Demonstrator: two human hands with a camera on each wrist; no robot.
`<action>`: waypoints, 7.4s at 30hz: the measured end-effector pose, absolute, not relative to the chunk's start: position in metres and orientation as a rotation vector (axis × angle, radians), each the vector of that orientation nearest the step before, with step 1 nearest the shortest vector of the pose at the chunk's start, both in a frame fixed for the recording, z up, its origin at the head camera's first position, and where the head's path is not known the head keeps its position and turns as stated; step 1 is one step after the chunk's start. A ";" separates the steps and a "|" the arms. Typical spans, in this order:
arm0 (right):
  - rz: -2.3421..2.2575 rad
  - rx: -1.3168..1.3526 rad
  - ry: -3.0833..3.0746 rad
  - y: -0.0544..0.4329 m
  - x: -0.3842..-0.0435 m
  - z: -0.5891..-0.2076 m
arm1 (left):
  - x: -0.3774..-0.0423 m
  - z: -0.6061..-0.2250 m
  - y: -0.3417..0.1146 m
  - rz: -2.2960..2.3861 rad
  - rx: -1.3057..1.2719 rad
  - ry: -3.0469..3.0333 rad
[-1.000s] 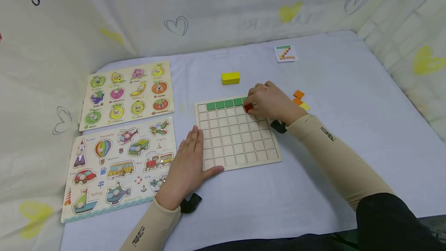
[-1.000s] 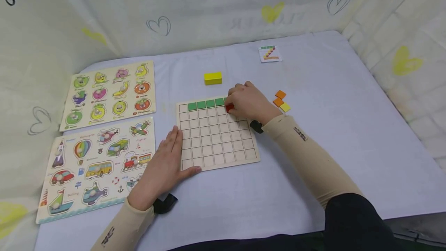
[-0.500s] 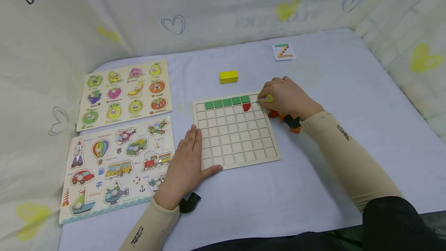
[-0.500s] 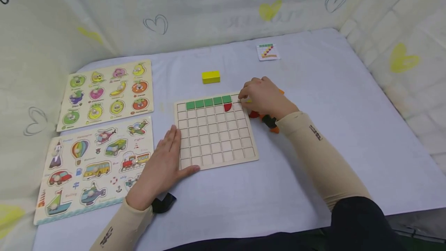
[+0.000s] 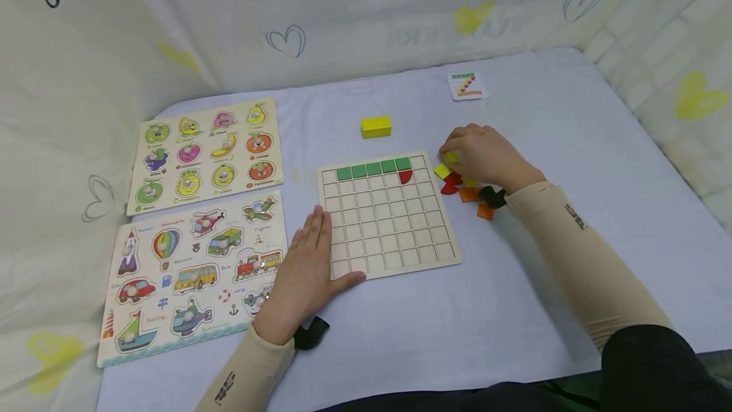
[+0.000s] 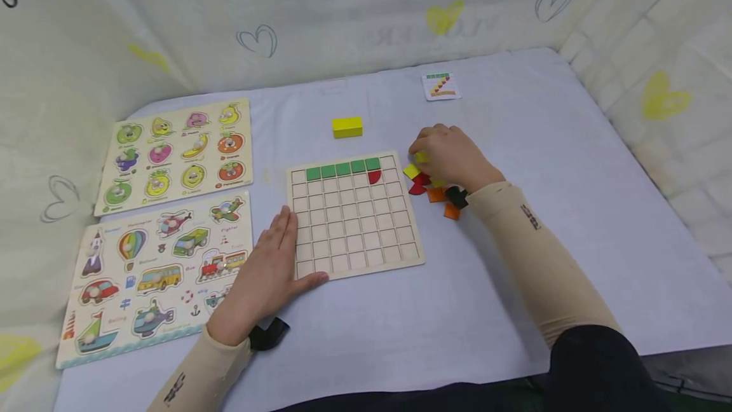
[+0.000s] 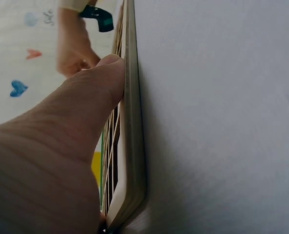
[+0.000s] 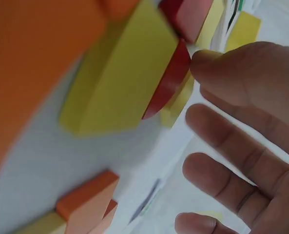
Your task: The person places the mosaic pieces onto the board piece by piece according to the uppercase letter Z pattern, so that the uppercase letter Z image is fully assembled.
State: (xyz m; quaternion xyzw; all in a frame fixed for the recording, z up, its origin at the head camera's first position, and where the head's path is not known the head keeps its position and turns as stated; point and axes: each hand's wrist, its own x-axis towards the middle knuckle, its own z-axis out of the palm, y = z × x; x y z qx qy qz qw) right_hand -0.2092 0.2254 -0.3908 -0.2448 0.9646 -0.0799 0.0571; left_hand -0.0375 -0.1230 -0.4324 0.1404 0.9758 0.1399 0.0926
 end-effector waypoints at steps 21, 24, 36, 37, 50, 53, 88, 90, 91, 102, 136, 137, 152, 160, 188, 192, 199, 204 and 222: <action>-0.098 -0.529 2.868 0.221 -0.214 -0.381 | -0.038 -0.432 -0.123 0.429 0.420 2.891; -0.118 -0.519 2.873 0.221 -0.214 -0.382 | -0.038 -0.432 -0.123 0.424 0.422 2.895; -0.265 -0.736 2.906 0.199 -0.201 -0.379 | -0.037 -0.430 -0.123 0.422 0.420 2.891; -0.278 -0.767 2.899 0.195 -0.200 -0.379 | -0.037 -0.430 -0.123 0.421 0.420 2.891; -0.260 -1.004 2.845 0.154 -0.194 -0.386 | -0.037 -0.431 -0.123 0.419 0.419 2.888; -0.237 -1.045 2.852 0.147 -0.194 -0.387 | -0.037 -0.431 -0.123 0.417 0.416 2.888; -0.316 -0.746 2.874 0.207 -0.196 -0.384 | -0.038 -0.430 -0.124 0.417 0.421 2.900; -0.299 -0.734 2.884 0.215 -0.195 -0.385 | -0.038 -0.431 -0.124 0.417 0.427 2.903; -0.292 -0.725 2.888 0.219 -0.194 -0.385 | -0.038 -0.431 -0.124 0.416 0.429 2.904; -0.236 -0.657 2.908 0.244 -0.194 -0.385 | -0.037 -0.432 -0.125 0.414 0.433 2.904; -0.345 -0.536 2.834 0.237 -0.198 -0.390 | -0.038 -0.433 -0.124 0.402 0.422 2.897; -0.342 -0.559 2.848 0.237 -0.198 -0.390 | -0.038 -0.432 -0.124 0.404 0.423 2.897; -0.276 -0.761 2.892 0.237 -0.202 -0.392 | -0.038 -0.433 -0.124 0.421 0.418 2.900; -0.262 -0.743 2.913 0.235 -0.203 -0.393 | -0.037 -0.432 -0.124 0.424 0.420 2.895; -0.296 -1.241 2.852 0.150 -0.174 -0.395 | -0.038 -0.433 -0.124 0.390 0.432 2.906; -0.240 -1.309 2.856 0.145 -0.174 -0.395 | -0.038 -0.433 -0.125 0.386 0.431 2.906; -0.223 -1.311 2.852 0.140 -0.174 -0.395 | -0.038 -0.431 -0.125 0.399 0.430 2.899; -0.215 -1.302 2.850 0.140 -0.174 -0.396 | -0.038 -0.431 -0.125 0.392 0.429 2.900; -0.345 -0.799 2.890 0.218 -0.181 -0.381 | -0.038 -0.429 -0.123 0.431 0.409 2.879</action>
